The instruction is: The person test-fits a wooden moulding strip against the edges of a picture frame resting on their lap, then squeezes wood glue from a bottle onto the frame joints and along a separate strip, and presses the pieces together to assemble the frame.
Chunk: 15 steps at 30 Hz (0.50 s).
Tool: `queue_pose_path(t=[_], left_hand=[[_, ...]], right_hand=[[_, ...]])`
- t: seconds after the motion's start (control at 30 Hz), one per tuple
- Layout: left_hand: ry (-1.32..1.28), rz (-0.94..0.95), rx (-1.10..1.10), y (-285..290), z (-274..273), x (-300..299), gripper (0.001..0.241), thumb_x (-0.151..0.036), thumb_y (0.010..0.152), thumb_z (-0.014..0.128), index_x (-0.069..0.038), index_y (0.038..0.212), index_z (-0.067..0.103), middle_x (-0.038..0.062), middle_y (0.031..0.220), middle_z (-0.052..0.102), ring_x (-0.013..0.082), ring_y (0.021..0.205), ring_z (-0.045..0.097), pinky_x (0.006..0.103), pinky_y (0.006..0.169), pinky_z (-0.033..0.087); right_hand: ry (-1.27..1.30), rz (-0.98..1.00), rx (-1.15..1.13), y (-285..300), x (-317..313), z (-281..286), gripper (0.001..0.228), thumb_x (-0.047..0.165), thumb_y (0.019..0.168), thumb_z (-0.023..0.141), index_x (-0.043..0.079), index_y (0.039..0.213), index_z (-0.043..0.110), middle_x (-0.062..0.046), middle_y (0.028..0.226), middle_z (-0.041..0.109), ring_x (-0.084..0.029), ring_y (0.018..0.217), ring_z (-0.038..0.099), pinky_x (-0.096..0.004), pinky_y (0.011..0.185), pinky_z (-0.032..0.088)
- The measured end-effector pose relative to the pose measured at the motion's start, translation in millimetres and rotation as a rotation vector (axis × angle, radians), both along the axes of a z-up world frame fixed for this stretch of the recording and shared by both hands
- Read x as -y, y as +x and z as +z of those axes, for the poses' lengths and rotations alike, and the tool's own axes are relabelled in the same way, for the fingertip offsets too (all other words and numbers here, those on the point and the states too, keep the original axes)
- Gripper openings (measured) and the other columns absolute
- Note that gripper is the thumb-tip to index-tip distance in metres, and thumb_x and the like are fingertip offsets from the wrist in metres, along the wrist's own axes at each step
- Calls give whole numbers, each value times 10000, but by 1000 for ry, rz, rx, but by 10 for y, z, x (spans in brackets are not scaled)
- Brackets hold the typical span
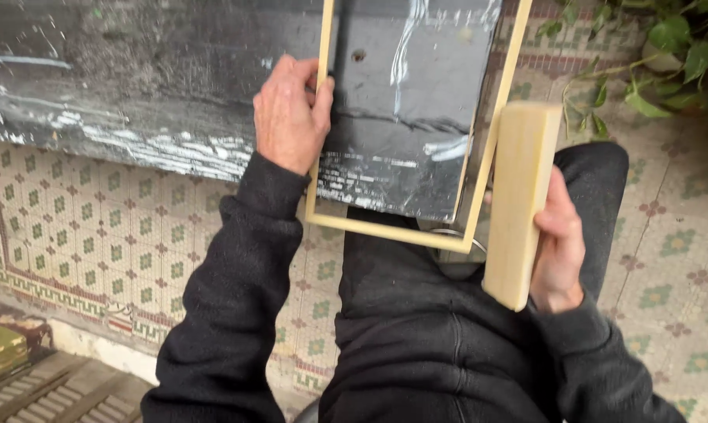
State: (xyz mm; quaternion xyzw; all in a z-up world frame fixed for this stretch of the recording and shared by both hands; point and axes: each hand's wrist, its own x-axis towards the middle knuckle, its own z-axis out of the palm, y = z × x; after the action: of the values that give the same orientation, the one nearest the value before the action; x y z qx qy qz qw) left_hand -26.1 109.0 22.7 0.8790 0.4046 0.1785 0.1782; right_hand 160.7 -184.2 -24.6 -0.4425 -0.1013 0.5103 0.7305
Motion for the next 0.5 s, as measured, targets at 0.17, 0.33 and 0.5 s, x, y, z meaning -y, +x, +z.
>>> queue_pose_path(t=[0.17, 0.33, 0.5], left_hand=[[40, 4, 28, -26, -133, -177, 181, -143, 978, 731, -3, 1090, 708, 108, 904, 622, 232, 713, 703, 404, 661, 543], [146, -7, 24, -53, -268, -276, 169, -148, 967, 769, -13, 1062, 732, 98, 878, 632, 249, 721, 683, 422, 661, 529], [206, -139, 55, -17, -90, 35, 506, -239, 1029, 780, -13, 1412, 538, 181, 1347, 590, 369, 1225, 568, 496, 1017, 484]], right_hand=[[-12, 48, 72, 19, -182, 10, 667, 244, 922, 457, -12, 1535, 403, -158, 1425, 580, -251, 1245, 613, -400, 1155, 469], [-19, 63, 101, 23, -311, 94, 703, 216, 914, 449, -10, 1575, 373, -148, 1450, 567, -241, 1258, 611, -397, 1166, 478], [-93, 86, 167, 37, -337, 146, 730, 211, 901, 433, 0, 1596, 358, -154, 1413, 574, -235, 1200, 618, -389, 1077, 503]])
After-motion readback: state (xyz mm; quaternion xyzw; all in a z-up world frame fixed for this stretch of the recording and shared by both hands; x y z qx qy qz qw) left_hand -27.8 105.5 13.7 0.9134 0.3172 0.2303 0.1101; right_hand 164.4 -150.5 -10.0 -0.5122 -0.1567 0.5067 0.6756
